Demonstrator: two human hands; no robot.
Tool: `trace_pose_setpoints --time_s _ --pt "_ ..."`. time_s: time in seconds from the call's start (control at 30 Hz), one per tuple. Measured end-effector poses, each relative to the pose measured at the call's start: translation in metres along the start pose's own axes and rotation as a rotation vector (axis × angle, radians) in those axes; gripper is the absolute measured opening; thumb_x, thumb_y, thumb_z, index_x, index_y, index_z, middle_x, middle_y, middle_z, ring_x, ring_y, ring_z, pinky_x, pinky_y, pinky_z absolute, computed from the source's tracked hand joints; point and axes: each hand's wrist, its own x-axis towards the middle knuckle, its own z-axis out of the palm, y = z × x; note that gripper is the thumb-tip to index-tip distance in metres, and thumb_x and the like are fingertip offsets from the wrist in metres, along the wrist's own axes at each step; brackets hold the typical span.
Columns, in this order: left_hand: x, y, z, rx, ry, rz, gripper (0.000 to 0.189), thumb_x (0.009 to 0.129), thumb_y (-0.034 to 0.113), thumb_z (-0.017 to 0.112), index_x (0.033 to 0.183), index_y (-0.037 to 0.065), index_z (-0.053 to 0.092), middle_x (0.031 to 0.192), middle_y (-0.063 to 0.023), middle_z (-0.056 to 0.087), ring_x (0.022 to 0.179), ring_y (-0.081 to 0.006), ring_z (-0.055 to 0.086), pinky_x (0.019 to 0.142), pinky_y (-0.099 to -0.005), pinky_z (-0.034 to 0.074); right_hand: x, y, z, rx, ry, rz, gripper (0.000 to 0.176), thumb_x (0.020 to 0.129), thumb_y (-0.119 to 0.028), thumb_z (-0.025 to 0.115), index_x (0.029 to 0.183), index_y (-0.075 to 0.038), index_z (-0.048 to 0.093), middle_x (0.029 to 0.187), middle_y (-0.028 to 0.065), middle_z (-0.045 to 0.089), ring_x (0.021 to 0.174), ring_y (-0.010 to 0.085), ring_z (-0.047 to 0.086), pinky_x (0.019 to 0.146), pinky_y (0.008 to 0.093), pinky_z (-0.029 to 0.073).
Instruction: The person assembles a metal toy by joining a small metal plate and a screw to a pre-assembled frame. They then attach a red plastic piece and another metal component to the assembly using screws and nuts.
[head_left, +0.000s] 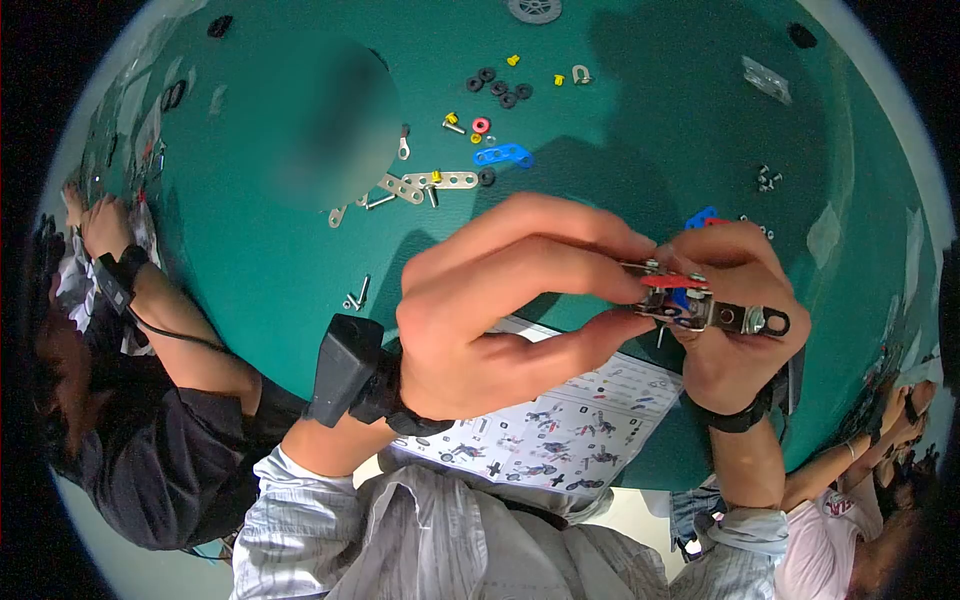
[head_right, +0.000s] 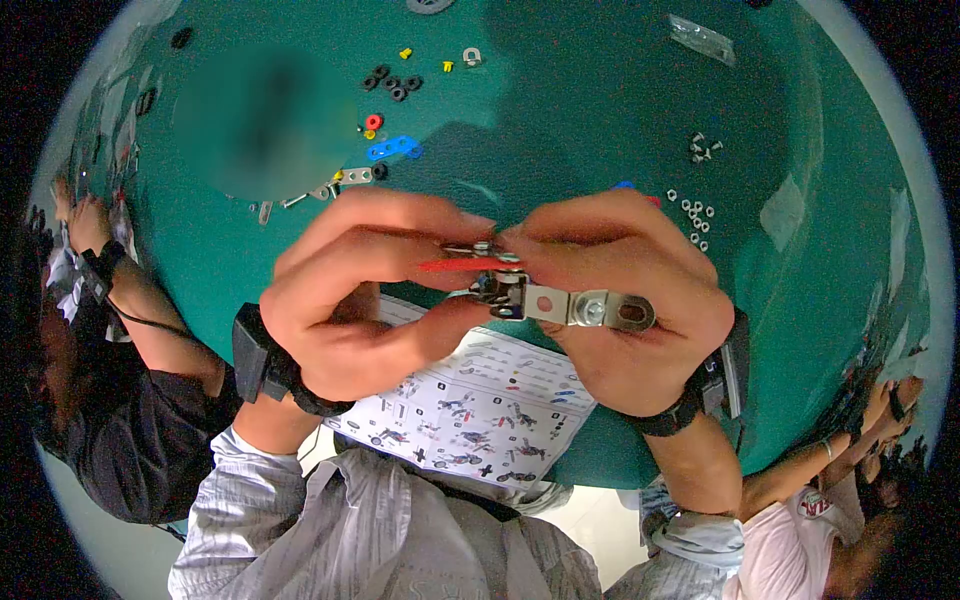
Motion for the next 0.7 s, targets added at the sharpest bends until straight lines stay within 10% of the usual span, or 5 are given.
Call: trace_pose_setpoints --time_s 0.7 --pt "-0.0028 -0.0029 0.0001 -0.065 0.001 -0.037 0.029 0.070 -0.003 0.085 0.095 -0.003 0.071 0.108 -0.0194 0.068 0.097 -0.0274 0.070 0.082 -0.0354 0.057 -0.0022 0.0040 -0.0083 0.012 -0.085 -0.038 0.026 0.074 0.003 0.063 0.098 0.001 0.074 0.101 0.0220 0.071 0.088 0.0290 0.071 0.074 0.0342 0.056"
